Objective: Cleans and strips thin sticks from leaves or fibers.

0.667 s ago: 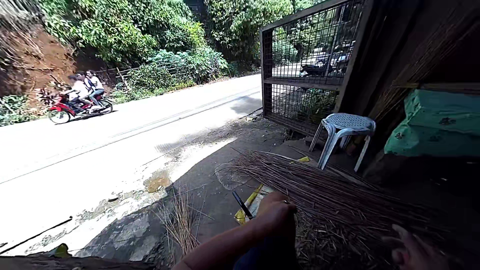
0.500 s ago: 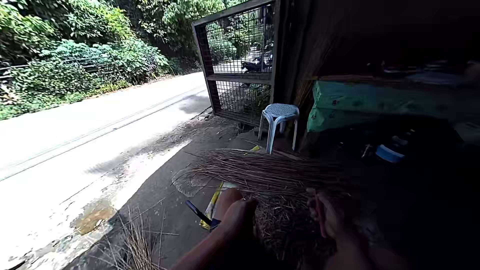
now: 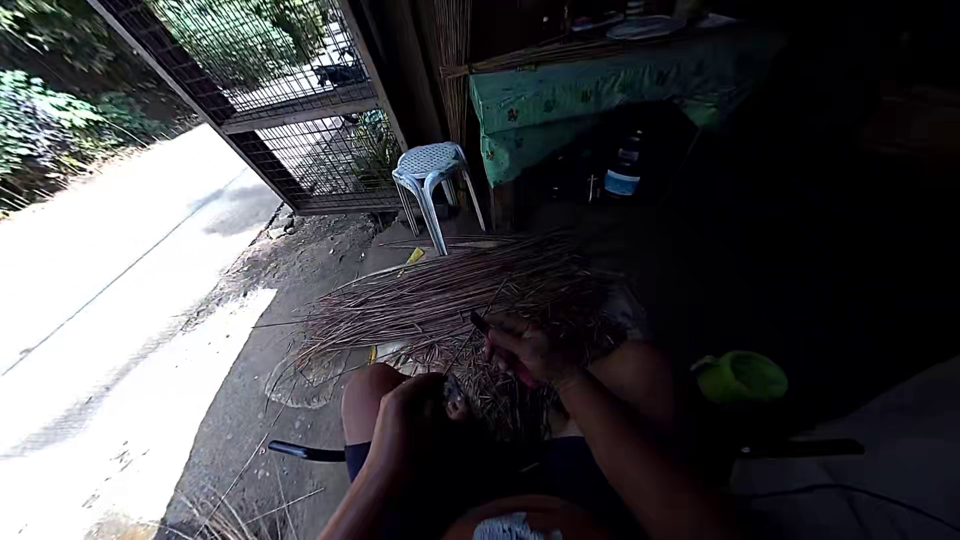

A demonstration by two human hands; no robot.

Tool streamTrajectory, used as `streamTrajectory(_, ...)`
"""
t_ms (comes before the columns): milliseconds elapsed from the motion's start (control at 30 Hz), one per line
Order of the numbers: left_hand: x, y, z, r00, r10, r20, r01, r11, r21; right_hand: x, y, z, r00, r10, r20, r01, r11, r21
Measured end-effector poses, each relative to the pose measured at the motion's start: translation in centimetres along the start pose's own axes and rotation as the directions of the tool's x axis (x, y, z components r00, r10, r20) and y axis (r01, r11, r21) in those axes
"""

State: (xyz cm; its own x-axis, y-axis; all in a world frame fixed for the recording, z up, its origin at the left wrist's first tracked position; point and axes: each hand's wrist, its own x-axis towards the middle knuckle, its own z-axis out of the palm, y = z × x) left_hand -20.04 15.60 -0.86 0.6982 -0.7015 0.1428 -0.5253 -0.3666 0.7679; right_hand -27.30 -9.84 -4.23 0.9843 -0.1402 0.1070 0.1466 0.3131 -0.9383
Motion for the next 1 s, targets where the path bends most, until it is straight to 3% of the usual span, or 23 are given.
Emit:
streamTrajectory(133,-0.5,-0.7,-0.4,0.999,0.030,-0.010,-0.030,0.999,0.028,0.5,-1.1,-1.8,0.991,-0.007,-0.133,0.011,0.999,0.030)
streamTrajectory(367,-0.4,-0.5,-0.6,0.998,0.066,-0.019,-0.062,0.985,0.161,1.3,-0.7,-2.2,0.930,-0.067,-0.360,0.027,0.993,-0.115)
streamTrajectory(533,-0.8,-1.0,-1.0,1.000,0.016,-0.015,-0.012,0.968,0.250,1.8,-1.6,-4.5,0.781,-0.039,-0.624,0.008,0.999,-0.053)
streamTrajectory(600,-1.1,-1.8,-1.4,0.999,-0.024,-0.037,0.032,0.967,0.252,1.5,-2.5,-5.2,0.838,-0.008,-0.545,0.000,1.000,-0.015)
streamTrajectory(733,-0.9,-2.4,-1.7,0.997,-0.026,-0.066,0.039,0.980,0.195,1.0,-1.4,-2.6,0.972,0.021,-0.236,-0.011,0.999,0.042)
streamTrajectory(867,-0.2,-1.7,-1.1,0.998,-0.019,-0.054,0.027,0.990,0.138,0.4,0.3,0.4,0.994,0.098,0.039,-0.099,0.995,0.024)
streamTrajectory(933,-0.1,-1.2,-0.7,0.999,-0.008,-0.053,0.015,0.992,0.129,0.2,0.5,1.0,0.990,0.119,0.079,-0.123,0.992,0.038)
streamTrajectory(1000,-0.1,-1.1,-0.5,0.998,-0.002,-0.056,0.009,0.992,0.124,0.3,0.3,1.0,0.994,0.109,0.011,-0.110,0.991,0.070)
